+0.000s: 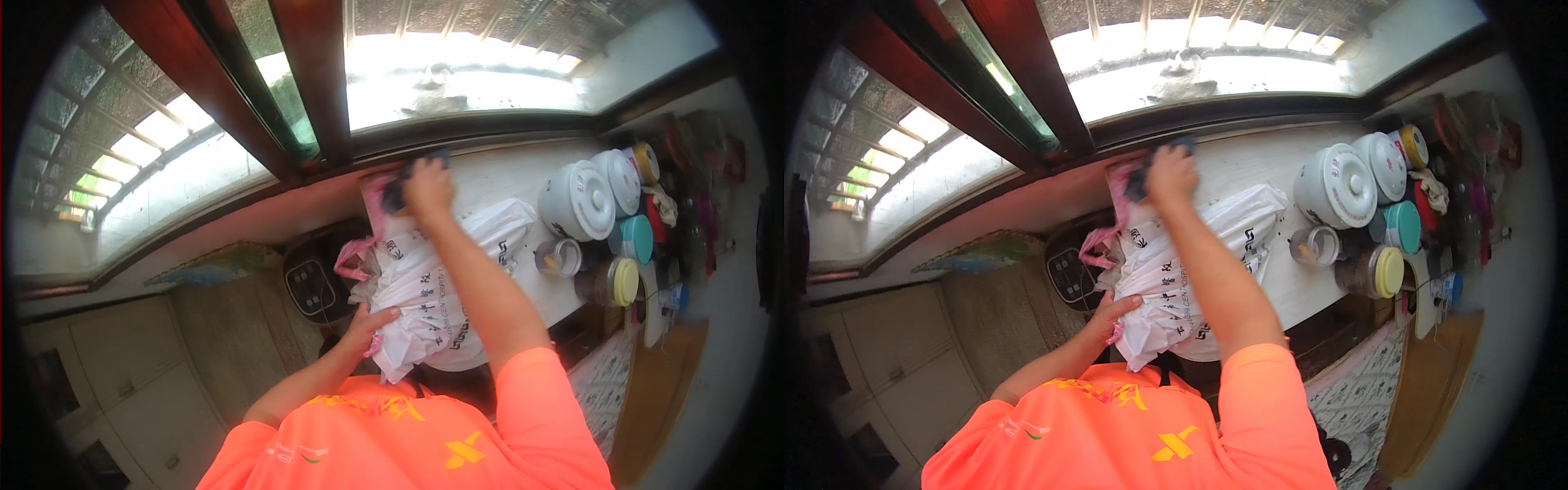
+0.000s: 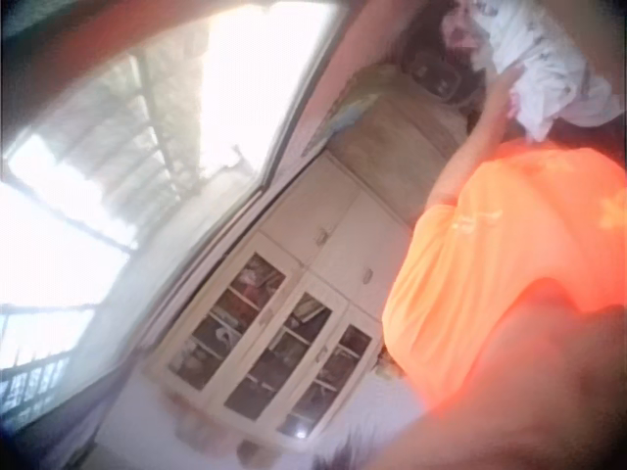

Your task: The person washes a cloth in a bucket, wipes a plastic bag, places a box and papers into a trash can, and wipes jars and lids with the cloth.

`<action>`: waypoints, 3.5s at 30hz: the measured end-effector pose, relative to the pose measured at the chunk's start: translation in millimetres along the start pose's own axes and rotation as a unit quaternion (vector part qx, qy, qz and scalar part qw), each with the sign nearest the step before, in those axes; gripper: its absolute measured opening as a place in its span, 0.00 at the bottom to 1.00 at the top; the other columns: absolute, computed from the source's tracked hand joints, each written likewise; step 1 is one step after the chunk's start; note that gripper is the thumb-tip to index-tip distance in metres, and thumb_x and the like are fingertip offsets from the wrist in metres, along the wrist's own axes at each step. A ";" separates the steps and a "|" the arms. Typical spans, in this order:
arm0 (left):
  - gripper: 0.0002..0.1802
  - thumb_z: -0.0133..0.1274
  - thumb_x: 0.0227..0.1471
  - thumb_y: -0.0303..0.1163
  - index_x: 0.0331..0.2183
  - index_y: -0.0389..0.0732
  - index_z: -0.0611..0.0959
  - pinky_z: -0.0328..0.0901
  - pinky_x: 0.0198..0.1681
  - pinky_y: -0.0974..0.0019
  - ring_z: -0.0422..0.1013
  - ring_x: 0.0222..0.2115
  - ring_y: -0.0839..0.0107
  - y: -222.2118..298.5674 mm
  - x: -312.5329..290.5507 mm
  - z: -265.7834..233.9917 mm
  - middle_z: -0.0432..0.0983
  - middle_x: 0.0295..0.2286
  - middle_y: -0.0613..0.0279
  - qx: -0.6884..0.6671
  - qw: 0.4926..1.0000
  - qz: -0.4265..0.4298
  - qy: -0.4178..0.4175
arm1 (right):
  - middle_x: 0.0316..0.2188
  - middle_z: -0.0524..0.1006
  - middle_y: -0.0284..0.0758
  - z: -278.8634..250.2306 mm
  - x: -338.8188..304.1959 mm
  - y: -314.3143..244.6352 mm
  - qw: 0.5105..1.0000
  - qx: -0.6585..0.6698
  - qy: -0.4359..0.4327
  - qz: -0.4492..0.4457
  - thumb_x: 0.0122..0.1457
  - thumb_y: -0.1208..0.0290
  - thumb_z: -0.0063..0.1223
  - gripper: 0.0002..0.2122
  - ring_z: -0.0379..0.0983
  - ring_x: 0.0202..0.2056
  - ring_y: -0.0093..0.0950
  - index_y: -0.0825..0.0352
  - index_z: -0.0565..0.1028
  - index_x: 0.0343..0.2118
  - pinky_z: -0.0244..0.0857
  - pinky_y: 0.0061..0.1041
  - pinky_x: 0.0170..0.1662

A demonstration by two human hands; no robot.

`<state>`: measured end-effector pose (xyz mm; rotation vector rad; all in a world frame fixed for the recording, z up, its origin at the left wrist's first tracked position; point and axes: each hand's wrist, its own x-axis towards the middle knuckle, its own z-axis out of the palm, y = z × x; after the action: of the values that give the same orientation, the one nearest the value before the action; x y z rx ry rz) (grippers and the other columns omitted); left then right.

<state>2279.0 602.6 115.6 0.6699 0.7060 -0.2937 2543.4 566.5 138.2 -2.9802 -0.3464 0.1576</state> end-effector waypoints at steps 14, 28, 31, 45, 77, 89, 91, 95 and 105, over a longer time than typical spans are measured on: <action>0.35 0.63 0.44 0.35 0.50 0.30 0.66 0.68 0.46 0.61 0.73 0.41 0.62 0.8 -1.3 6.7 0.73 0.42 0.51 0.016 1.000 0.016 -0.007 | 0.36 0.73 0.42 -52.7 -63.7 5.3 0.894 0.428 -0.087 -0.097 0.39 0.64 0.57 0.19 0.72 0.40 0.41 0.60 0.74 0.39 0.66 0.33 0.45; 0.41 0.64 0.40 0.35 0.54 0.34 0.63 0.67 0.47 0.61 0.71 0.44 0.64 -5.1 1.0 2.9 0.71 0.45 0.51 -0.019 1.000 -0.001 0.017 | 0.54 0.66 0.37 -37.8 68.2 168.7 0.993 0.010 -0.035 0.111 0.52 0.55 0.54 0.23 0.63 0.55 0.42 0.54 0.70 0.51 0.63 0.47 0.52; 0.38 0.63 0.41 0.34 0.52 0.32 0.66 0.67 0.47 0.62 0.72 0.43 0.65 2.3 -8.3 15.1 0.72 0.44 0.53 -0.009 0.999 0.030 0.020 | 0.53 0.67 0.36 -46.5 55.4 124.7 0.991 -0.013 -0.044 0.126 0.52 0.53 0.55 0.23 0.64 0.54 0.41 0.54 0.71 0.50 0.65 0.46 0.50; 0.33 0.62 0.45 0.28 0.50 0.30 0.65 0.68 0.46 0.60 0.73 0.41 0.61 -5.2 -6.1 4.9 0.72 0.44 0.49 -0.008 0.996 0.057 0.064 | 0.37 0.76 0.39 -17.8 -30.0 -16.6 0.955 0.214 -0.134 -0.152 0.42 0.63 0.60 0.17 0.74 0.40 0.42 0.57 0.73 0.38 0.69 0.39 0.42; 0.47 0.62 0.45 0.44 0.59 0.34 0.58 0.62 0.55 0.57 0.67 0.50 0.58 -2.7 -19.9 -14.6 0.67 0.51 0.49 -0.048 0.994 -0.085 -0.041 | 0.48 0.74 0.36 -33.3 9.9 204.8 0.978 0.177 -0.085 0.065 0.43 0.57 0.54 0.21 0.69 0.51 0.41 0.49 0.78 0.44 0.62 0.37 0.54; 0.45 0.60 0.43 0.42 0.58 0.33 0.61 0.62 0.55 0.59 0.68 0.50 0.59 -3.8 -19.0 -5.6 0.68 0.51 0.49 -0.074 0.991 -0.086 -0.070 | 0.49 0.73 0.37 -30.2 3.5 206.7 0.982 0.150 -0.082 0.082 0.45 0.56 0.52 0.20 0.69 0.50 0.42 0.51 0.77 0.44 0.63 0.37 0.53; 0.43 0.59 0.44 0.42 0.58 0.33 0.62 0.62 0.55 0.60 0.69 0.49 0.59 -0.3 -22.3 -4.6 0.69 0.50 0.49 -0.067 0.992 -0.091 -0.061 | 0.49 0.73 0.37 -33.1 -4.5 206.0 0.980 0.153 -0.090 0.095 0.45 0.56 0.52 0.20 0.69 0.50 0.42 0.51 0.77 0.44 0.63 0.37 0.53; 0.43 0.59 0.44 0.44 0.57 0.33 0.62 0.64 0.53 0.55 0.70 0.47 0.56 5.2 -36.7 -13.9 0.71 0.49 0.47 -0.061 0.990 -0.108 -0.061 | 0.49 0.73 0.38 -32.5 -32.1 205.0 0.976 0.175 -0.088 0.094 0.45 0.58 0.52 0.20 0.69 0.50 0.42 0.54 0.77 0.44 0.63 0.38 0.53; 0.37 0.52 0.47 0.38 0.58 0.36 0.61 0.67 0.50 0.54 0.70 0.47 0.55 27.7 -83.5 -69.5 0.70 0.49 0.48 -0.065 0.989 -0.132 0.001 | 0.41 0.74 0.40 -27.2 -133.4 191.7 0.968 0.203 -0.124 0.086 0.44 0.58 0.55 0.18 0.70 0.44 0.43 0.57 0.78 0.38 0.65 0.37 0.48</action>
<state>2195.9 671.5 146.1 0.4519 0.8097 -0.4848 2459.8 347.0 148.4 -2.5814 -0.0650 0.5512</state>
